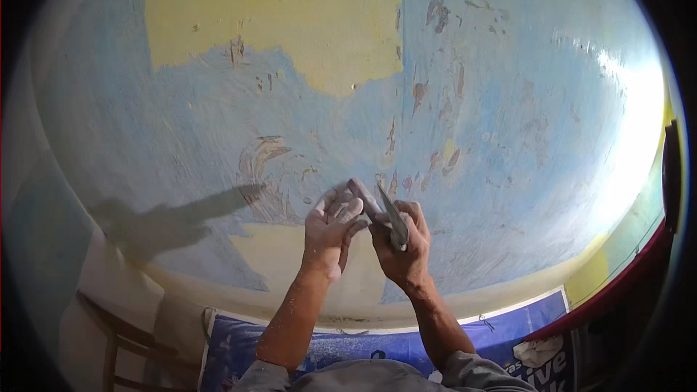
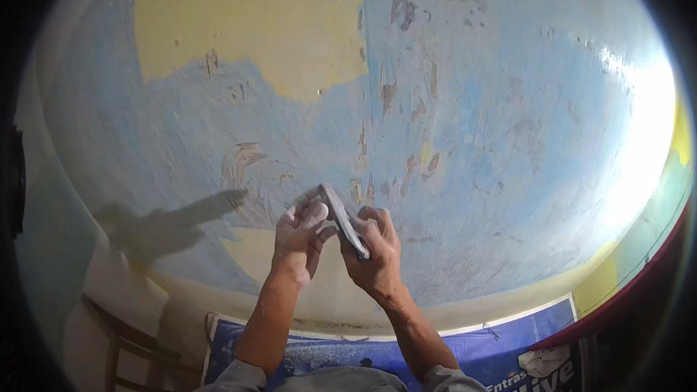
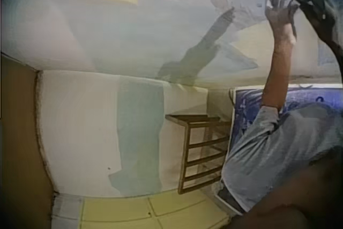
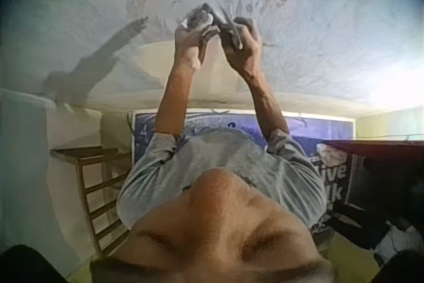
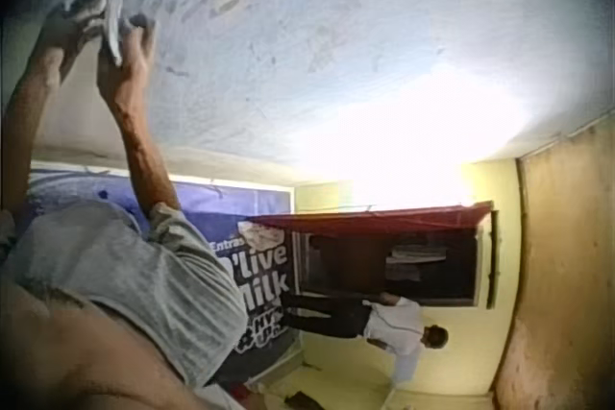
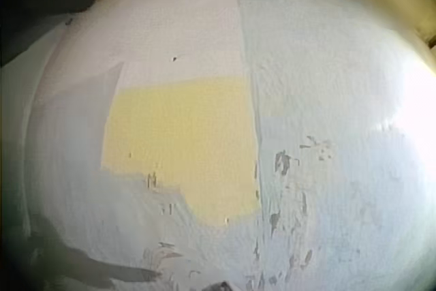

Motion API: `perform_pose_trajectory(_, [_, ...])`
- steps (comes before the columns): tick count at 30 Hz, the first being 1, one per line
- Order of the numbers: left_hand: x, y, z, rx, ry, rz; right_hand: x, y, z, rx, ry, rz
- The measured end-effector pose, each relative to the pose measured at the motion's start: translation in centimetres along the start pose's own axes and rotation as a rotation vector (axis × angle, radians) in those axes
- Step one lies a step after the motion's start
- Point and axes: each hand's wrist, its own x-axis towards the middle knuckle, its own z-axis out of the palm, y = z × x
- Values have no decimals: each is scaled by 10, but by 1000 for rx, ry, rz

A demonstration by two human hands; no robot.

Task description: The person scrapes old paint or wallpaper from a wall using a putty knife and sandpaper.

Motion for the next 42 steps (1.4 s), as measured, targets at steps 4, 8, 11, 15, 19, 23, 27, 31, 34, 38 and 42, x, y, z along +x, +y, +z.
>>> perform_pose_trajectory(4, [4,-7,-12,-67,13,-207,-11,11,1,50,-61,3])
perform_pose_trajectory(8, [6,14,-6,-43,-63,-50,1,3,-11,375,-185,327])
perform_pose_trajectory(11, [20,44,9,89,-362,50,54,-9,-24,571,-268,675])
perform_pose_trajectory(15, [46,81,25,730,-353,463,108,-28,-25,358,-390,579])
perform_pose_trajectory(19, [52,104,40,619,-354,514,132,-48,-17,197,-282,404])
perform_pose_trajectory(23, [63,107,35,700,-308,552,136,-41,-2,33,-152,169])
perform_pose_trajectory(27, [72,102,32,652,-248,502,136,-40,3,15,-169,272])
perform_pose_trajectory(31, [80,97,19,568,-318,458,136,-41,2,184,-123,244])
perform_pose_trajectory(34, [81,98,13,370,-469,372,147,-35,-17,536,-380,584])
perform_pose_trajectory(38, [82,108,7,493,-630,185,153,-18,-36,772,-638,600])
perform_pose_trajectory(42, [83,110,6,378,-561,251,155,-25,-40,706,-613,536])
